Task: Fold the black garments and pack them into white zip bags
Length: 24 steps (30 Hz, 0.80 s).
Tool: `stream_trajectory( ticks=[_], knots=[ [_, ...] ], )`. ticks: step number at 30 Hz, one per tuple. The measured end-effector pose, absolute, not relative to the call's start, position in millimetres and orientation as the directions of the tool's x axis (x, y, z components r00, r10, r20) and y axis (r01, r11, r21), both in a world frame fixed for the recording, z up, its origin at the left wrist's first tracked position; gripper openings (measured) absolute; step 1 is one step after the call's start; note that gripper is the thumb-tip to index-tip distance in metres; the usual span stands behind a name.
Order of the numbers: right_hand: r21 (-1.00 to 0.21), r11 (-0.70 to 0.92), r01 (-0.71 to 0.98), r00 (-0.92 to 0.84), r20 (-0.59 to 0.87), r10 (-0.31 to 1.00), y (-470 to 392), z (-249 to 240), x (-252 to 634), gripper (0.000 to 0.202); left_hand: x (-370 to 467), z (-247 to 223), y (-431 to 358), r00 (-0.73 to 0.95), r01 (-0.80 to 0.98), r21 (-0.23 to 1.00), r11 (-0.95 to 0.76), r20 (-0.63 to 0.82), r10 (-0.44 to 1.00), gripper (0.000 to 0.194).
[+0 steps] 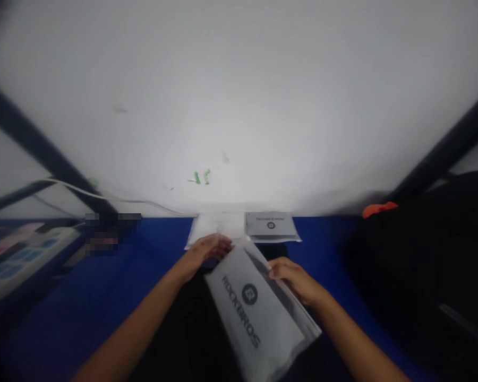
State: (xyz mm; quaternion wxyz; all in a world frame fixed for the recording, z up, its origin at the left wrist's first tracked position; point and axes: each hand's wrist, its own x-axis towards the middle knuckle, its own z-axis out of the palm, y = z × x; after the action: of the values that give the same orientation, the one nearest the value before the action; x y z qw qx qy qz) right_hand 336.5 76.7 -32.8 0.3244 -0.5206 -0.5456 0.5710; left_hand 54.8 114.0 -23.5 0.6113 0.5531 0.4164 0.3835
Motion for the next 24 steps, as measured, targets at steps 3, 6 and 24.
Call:
stream_trajectory(
  ticks=[3,6,24],
  knots=[
    [-0.924,-0.325,0.202,-0.362,-0.379,0.852,83.0,-30.2,317.8,0.026,58.8,-28.7,109.5,0.493,0.155,0.983,0.102,-0.166,0.854,0.047],
    [-0.916,-0.329,0.232,-0.540,-0.402,0.740,93.6,-33.3,298.7,0.034,61.4,-42.1,102.1,0.515,0.221,0.970,0.102,-0.205,0.833,0.048],
    [-0.948,-0.173,0.267,-0.777,-0.318,0.543,100.1,-46.4,308.0,0.042,14.9,-39.6,113.7,0.306,0.248,0.962,0.113,-0.188,0.933,0.047]
  ],
)
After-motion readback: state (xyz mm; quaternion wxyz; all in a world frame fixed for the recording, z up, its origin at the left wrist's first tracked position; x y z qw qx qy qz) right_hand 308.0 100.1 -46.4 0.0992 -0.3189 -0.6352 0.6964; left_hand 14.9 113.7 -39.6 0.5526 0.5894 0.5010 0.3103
